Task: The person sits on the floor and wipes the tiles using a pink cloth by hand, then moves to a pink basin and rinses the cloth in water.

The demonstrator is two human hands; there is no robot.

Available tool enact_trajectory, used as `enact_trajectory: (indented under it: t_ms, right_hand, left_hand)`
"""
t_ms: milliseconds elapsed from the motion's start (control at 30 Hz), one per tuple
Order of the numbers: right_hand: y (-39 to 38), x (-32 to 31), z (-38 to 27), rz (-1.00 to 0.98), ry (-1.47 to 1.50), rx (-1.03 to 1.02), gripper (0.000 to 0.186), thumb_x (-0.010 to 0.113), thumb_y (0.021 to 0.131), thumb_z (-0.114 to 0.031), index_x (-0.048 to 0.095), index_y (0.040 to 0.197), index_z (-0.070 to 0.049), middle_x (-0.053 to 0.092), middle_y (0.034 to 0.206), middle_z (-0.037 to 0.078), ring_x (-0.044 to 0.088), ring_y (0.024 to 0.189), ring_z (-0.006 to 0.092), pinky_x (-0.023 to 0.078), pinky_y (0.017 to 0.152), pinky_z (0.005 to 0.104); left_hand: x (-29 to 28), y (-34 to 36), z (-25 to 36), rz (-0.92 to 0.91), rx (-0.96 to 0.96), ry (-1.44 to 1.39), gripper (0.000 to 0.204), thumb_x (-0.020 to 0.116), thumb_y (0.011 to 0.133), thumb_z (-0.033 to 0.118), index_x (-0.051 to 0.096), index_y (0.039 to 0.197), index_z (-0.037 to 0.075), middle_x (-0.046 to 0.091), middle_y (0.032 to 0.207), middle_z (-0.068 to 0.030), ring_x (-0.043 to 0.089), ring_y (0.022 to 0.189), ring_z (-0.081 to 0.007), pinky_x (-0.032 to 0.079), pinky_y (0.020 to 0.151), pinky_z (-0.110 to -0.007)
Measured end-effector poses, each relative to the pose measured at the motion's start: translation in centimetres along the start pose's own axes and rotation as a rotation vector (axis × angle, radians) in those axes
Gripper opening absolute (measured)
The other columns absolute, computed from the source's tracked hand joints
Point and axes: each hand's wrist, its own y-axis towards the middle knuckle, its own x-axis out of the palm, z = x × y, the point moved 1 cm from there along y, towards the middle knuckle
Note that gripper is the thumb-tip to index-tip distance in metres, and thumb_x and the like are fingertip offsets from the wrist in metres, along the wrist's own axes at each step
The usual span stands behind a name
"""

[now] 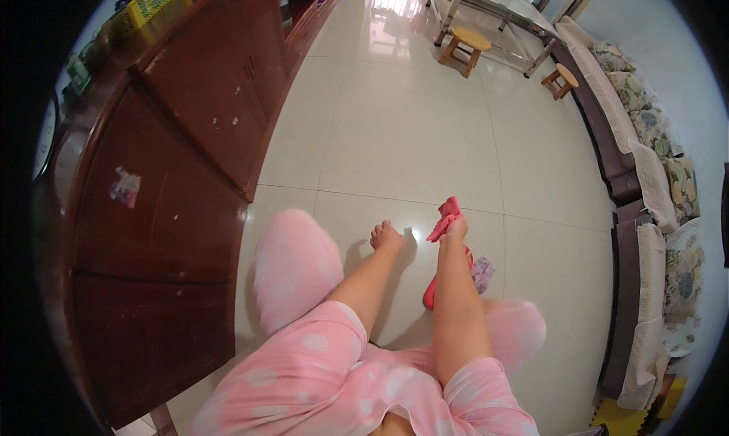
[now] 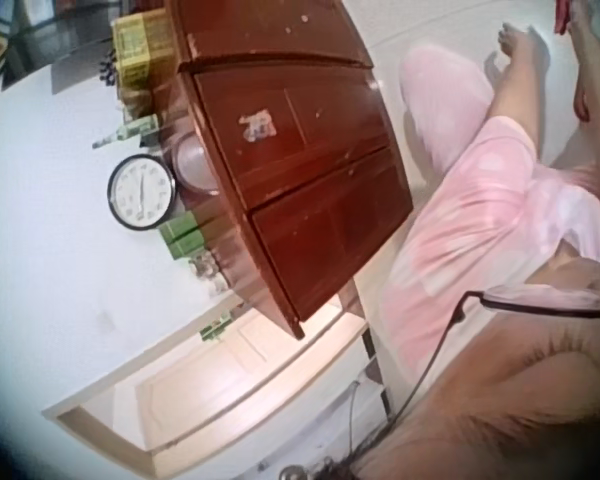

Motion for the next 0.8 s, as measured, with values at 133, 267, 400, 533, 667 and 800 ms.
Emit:
enact_trajectory:
  t_ms: [133, 267, 400, 533, 667, 800]
  right_hand:
    - [2.8, -3.5, 2.5, -0.011, 0.007, 0.031, 0.025, 0.037, 0.089, -0.013, 0.059, 0.085, -0.001, 0.047, 0.056, -0.002, 0.029, 0.030, 0.0067, 0.021, 0.029, 0.0221]
    - [8.7, -6.6, 3.3, 0.055, -0.040, 0.035, 0.023, 0.044, 0.091, -0.016, 0.058, 0.081, -0.001, 0.048, 0.060, -0.002, 0.029, 0.035, 0.0044, 0.022, 0.031, 0.0212]
    - [13.1, -7.1, 3.7, 0.103, -0.069, -0.010, 0.022, 0.040, 0.091, -0.012, 0.057, 0.083, -0.001, 0.050, 0.064, -0.002, 0.033, 0.042, 0.0035, 0.025, 0.036, 0.0183]
    - [18.1, -6.7, 3.7, 0.062, -0.129, -0.105, 0.026, 0.034, 0.089, -0.004, 0.057, 0.099, 0.001, 0.055, 0.074, 0.001, 0.038, 0.049, 0.0037, 0.031, 0.042, 0.0179]
    - [23.2, -6.8, 3.9, 0.061, -0.148, -0.350, 0.038, 0.029, 0.087, 0.002, 0.051, 0.117, 0.002, 0.060, 0.097, 0.006, 0.044, 0.059, 0.0061, 0.035, 0.046, 0.0175]
    - [26.1, -7.0, 4.8, 0.021, -0.196, -0.398, 0.042, 0.026, 0.084, 0.004, 0.049, 0.119, 0.002, 0.054, 0.121, 0.009, 0.053, 0.075, 0.0069, 0.034, 0.046, 0.0163]
  left_hand:
    - [4.8, 0.8, -1.1, -0.071, -0.055, 0.017, 0.070, 0.065, 0.072, 0.024, 0.033, 0.134, 0.015, 0.033, 0.135, -0.0090, 0.026, 0.129, -0.0277, 0.029, 0.103, -0.045]
    - [5.7, 4.6, -2.5, -0.013, -0.086, 0.079, 0.084, 0.070, 0.070, 0.029, 0.025, 0.139, 0.015, 0.022, 0.144, -0.0091, 0.013, 0.136, -0.0300, 0.020, 0.108, -0.046]
    - [1.9, 9.1, -6.8, 0.032, -0.159, 0.241, 0.089, 0.073, 0.069, 0.035, 0.024, 0.140, 0.015, 0.017, 0.148, -0.0096, 0.011, 0.137, -0.0310, 0.020, 0.109, -0.047]
    - [-0.4, 13.4, -12.7, 0.361, -0.177, 0.195, 0.080, 0.064, 0.077, 0.041, 0.024, 0.141, 0.014, 0.018, 0.148, -0.0099, 0.012, 0.137, -0.0324, 0.016, 0.110, -0.048]
    - [0.0, 15.0, -15.2, 0.438, -0.235, 0.201, 0.074, 0.057, 0.083, 0.042, 0.022, 0.142, 0.013, 0.013, 0.150, -0.0103, 0.008, 0.138, -0.0316, 0.015, 0.110, -0.049]
    - [1.8, 14.9, -15.9, 0.587, -0.157, 0.366, 0.074, 0.053, 0.086, 0.044, 0.020, 0.143, 0.011, 0.009, 0.152, -0.0106, 0.007, 0.139, -0.0310, 0.015, 0.109, -0.050]
